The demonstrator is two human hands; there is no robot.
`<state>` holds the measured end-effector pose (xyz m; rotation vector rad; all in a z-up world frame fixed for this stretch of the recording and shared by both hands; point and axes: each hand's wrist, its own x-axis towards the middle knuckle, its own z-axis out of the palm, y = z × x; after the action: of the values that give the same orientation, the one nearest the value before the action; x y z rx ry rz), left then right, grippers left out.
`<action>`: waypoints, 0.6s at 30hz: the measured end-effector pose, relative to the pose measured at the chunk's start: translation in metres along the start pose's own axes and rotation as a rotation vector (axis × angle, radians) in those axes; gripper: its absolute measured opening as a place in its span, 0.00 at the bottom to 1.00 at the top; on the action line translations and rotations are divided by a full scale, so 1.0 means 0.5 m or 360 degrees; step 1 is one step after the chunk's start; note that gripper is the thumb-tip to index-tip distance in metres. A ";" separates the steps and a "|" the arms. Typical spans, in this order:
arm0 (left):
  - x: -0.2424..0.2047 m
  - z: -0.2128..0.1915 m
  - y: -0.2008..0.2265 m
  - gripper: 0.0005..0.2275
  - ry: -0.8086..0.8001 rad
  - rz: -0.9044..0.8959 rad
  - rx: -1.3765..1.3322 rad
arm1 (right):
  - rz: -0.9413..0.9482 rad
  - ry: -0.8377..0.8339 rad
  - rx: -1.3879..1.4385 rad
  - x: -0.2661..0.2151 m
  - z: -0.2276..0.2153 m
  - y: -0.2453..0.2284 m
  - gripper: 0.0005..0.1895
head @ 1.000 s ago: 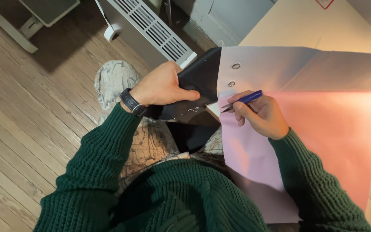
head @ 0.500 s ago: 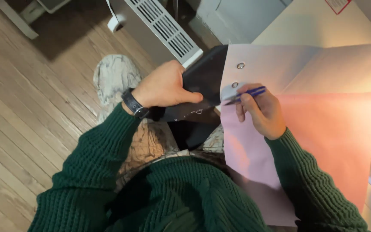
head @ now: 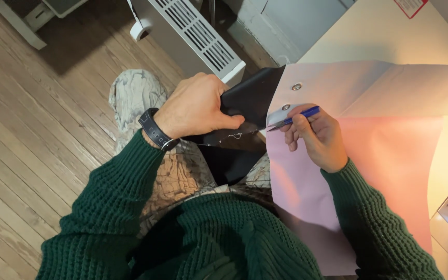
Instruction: Trimming the edges of a material piece using small thread snips in a workshop setting.
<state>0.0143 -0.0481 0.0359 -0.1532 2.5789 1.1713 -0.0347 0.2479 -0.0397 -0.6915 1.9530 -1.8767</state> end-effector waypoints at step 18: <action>0.003 -0.004 -0.023 0.12 0.0186 0.0298 0.0098 | 0.0007 0.0002 -0.0061 -0.006 0.008 0.001 0.15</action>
<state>0.0152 -0.0573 0.0285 0.0358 2.7786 1.1755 -0.0300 0.2464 -0.0407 -0.6968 1.9946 -1.8420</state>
